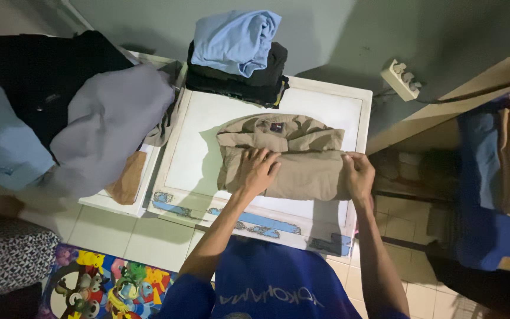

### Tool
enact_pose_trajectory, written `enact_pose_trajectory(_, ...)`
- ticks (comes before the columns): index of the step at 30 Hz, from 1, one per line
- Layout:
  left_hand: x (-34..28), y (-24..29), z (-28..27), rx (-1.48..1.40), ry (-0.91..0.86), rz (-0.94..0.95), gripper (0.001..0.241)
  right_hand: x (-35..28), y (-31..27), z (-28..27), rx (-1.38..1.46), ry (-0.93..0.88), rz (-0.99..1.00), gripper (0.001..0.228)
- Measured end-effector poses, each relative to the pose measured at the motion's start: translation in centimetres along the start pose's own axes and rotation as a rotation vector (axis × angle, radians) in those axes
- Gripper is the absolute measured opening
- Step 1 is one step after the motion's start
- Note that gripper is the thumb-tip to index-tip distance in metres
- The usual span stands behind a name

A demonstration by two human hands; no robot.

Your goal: The person folds a pair of beige trousers on a white surface, smoothing and aligning the legs before rolling and folding them into a compact bundle. The person then picks up a gray garment and begins to fold it.

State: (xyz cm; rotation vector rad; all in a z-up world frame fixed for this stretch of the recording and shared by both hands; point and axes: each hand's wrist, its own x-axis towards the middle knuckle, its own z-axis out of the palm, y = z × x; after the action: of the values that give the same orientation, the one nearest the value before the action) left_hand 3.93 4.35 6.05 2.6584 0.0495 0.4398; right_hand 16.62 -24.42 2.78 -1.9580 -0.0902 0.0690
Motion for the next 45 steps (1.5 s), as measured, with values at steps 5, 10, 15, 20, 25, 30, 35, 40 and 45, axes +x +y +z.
enact_pose_trajectory(5, -0.5, -0.1, -0.5, 0.048, 0.045, -0.034, 0.035, -0.8, 0.0, 0.4, -0.208, 0.043, -0.201, 0.032)
enact_pose_trajectory(10, -2.3, -1.8, -2.1, 0.304, 0.217, -0.349, 0.042, -2.7, -3.7, 0.0, -0.369, 0.115, -0.17, 0.041)
enact_pose_trajectory(15, -6.6, -3.6, -2.3, 0.13, 0.301, -0.493, 0.044, -4.7, -4.0, 0.8, -0.608, 0.175, -0.282, 0.028)
enact_pose_trajectory(20, -8.0, -5.3, -0.2, -0.332, 0.376, -0.575, 0.022, -2.4, 0.9, 1.5, -0.265, 0.041, 0.211, 0.027)
enact_pose_trajectory(25, -7.8, -7.4, 1.0, -0.464, 0.467, -0.637, 0.024, -2.0, 4.9, 1.9, -0.166, 0.103, 0.054, 0.028)
enact_pose_trajectory(30, -8.2, -8.6, 1.3, -0.315, 0.461, -0.481, 0.022, -3.0, 3.2, 2.2, -0.309, 0.189, -0.144, 0.024)
enact_pose_trajectory(35, -8.6, -8.5, 0.8, -0.437, 0.375, -0.659, 0.022, -3.6, 0.2, 2.1, -0.252, 0.092, 0.049, 0.02)
enact_pose_trajectory(40, -8.5, -8.4, 1.0, -0.453, 0.429, -0.673, 0.023, -3.9, 0.2, 2.0, -0.074, 0.126, -0.067, 0.034)
enact_pose_trajectory(45, -8.0, -8.0, -0.5, -0.617, 0.34, -0.768, 0.034, -4.5, -1.7, 2.0, -0.382, 0.13, -0.231, 0.04)
